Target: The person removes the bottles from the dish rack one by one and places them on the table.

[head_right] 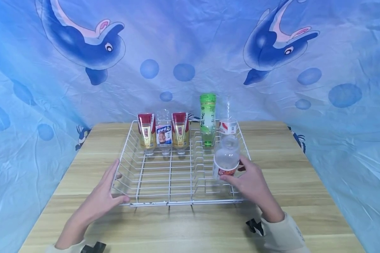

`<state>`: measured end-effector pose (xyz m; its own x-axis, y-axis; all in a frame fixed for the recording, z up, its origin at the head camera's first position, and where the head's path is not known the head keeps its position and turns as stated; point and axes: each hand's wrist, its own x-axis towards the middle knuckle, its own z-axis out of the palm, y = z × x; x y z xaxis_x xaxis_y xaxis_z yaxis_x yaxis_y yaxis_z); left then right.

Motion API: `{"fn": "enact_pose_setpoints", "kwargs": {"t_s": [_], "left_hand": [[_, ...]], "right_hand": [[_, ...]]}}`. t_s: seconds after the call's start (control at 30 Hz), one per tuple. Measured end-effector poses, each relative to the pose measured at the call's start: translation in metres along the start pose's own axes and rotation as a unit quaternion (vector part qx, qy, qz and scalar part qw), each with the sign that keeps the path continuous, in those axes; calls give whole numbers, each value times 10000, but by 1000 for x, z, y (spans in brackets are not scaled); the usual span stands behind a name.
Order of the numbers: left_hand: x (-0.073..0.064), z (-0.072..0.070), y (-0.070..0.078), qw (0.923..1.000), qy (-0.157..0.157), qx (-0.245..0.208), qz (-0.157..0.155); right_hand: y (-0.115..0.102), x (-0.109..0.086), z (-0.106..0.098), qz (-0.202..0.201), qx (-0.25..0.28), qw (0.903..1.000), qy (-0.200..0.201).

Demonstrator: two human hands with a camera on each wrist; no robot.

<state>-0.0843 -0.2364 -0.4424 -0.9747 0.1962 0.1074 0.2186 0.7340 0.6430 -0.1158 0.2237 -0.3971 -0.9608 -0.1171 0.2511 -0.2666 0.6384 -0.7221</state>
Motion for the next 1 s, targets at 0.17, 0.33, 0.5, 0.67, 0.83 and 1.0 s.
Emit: {"fn": "enact_pose_setpoints", "kwargs": {"t_s": [0.17, 0.33, 0.5, 0.67, 0.83, 1.0], "left_hand": [[1, 3, -3, 9993, -116, -344, -37], [1, 4, -3, 9976, -267, -637, 26], [0, 3, -2, 9975, -315, -628, 116], [-1, 2, -2, 9976, -323, -588, 142], [-2, 2, -4, 9986, -303, -387, 204], [1, 3, -3, 9985, -375, -357, 157]], "right_hand": [[4, 1, -19, 29, -204, 9991, 369], [8, 1, -33, 118, -330, 9977, 572], [19, 2, -41, 103, -310, 9958, 861], [29, 4, -52, 261, -333, 9939, 1023], [46, 8, -62, 426, -77, 9918, 1203], [65, 8, -69, 697, 182, 9862, 1493]]}}
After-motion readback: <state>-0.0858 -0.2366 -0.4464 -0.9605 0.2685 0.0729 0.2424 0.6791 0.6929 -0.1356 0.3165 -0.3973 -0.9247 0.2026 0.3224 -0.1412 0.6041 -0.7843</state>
